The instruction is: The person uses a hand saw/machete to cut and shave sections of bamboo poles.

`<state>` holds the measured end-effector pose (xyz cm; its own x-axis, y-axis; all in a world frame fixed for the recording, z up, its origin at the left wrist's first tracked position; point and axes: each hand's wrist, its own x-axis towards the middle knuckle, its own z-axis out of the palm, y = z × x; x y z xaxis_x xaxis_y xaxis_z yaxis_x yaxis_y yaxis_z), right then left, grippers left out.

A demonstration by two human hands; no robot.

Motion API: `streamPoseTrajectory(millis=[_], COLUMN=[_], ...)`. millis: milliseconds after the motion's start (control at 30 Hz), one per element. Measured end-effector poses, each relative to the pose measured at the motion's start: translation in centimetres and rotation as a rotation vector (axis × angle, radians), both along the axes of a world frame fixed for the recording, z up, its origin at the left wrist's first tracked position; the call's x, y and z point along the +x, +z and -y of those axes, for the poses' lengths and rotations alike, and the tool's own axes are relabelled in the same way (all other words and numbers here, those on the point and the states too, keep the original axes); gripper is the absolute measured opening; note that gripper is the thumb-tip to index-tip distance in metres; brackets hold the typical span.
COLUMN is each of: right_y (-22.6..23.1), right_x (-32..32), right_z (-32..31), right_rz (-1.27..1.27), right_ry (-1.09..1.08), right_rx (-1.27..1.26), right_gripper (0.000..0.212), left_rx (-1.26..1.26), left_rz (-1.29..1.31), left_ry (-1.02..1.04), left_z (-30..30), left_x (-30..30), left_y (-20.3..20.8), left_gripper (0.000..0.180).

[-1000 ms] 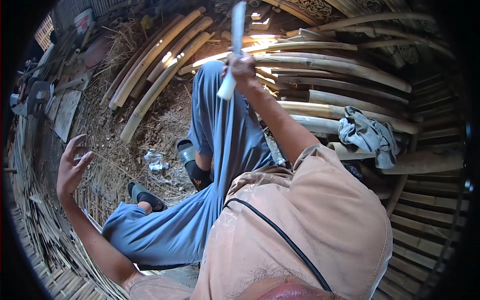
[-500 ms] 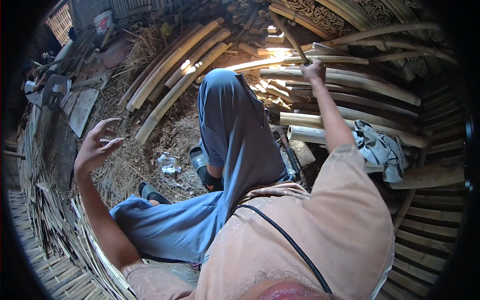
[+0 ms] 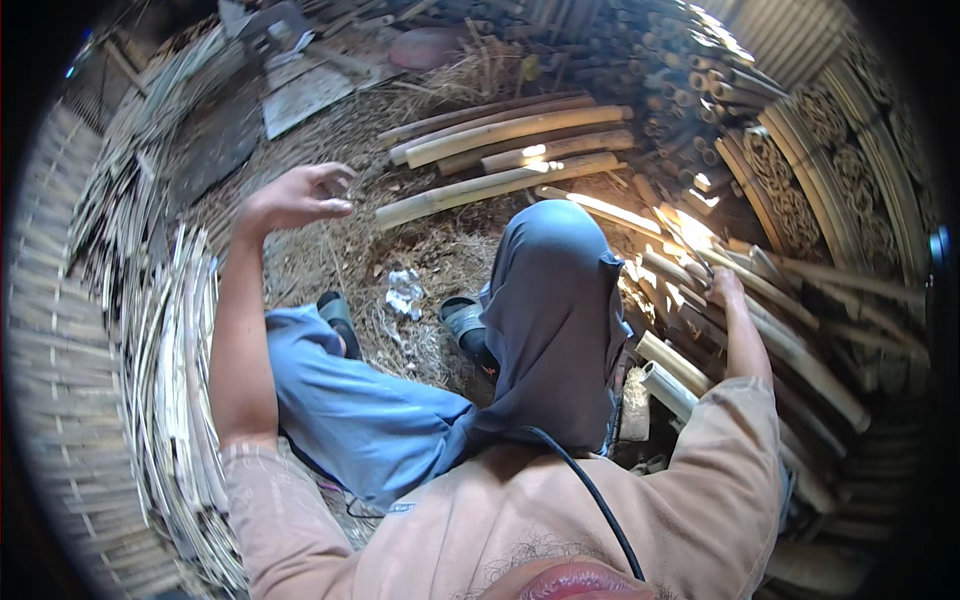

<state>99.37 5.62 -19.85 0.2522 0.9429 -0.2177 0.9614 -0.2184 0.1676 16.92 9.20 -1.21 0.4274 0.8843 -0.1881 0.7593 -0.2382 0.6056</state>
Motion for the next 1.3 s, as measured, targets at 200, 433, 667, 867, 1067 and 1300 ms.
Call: streamPoseTrajectory(millis=[200,433,667,867,1067,1300], right_y=[-2.1,9.2,21.7,28.2,31.6,32.6], right_x=[1.1,-13.0,-32.6,-52.7,-66.3,-72.0], right_z=[1.7,-5.3,-13.8,-16.8,-14.2,-13.3], right_rz=[0.146,-0.123,-0.277,-0.521,-0.707,-0.826], right_ry=[0.17,0.248,0.672,1.032,1.225,1.274], right_rx=[0.119,0.267,0.476,0.526,0.47,0.193], right_gripper=[0.05,0.035,0.04,0.077,0.064,0.059], left_rx=[0.077,-0.001,-0.075,-0.135,0.176,0.458], left_rz=[-0.074,-0.153,0.173,1.45,1.694,1.365], left_ry=[-0.03,-0.034,-0.011,-0.21,0.098,0.428], left_z=[-0.5,-0.8,-5.0,-5.8,-4.0,1.0], left_x=[0.8,1.3,7.8,11.6,2.9,-3.5], left_y=[0.0,-0.8,-2.7,-0.6,0.1,1.9], left_gripper=[0.065,0.065,0.094,0.059,0.05,0.053])
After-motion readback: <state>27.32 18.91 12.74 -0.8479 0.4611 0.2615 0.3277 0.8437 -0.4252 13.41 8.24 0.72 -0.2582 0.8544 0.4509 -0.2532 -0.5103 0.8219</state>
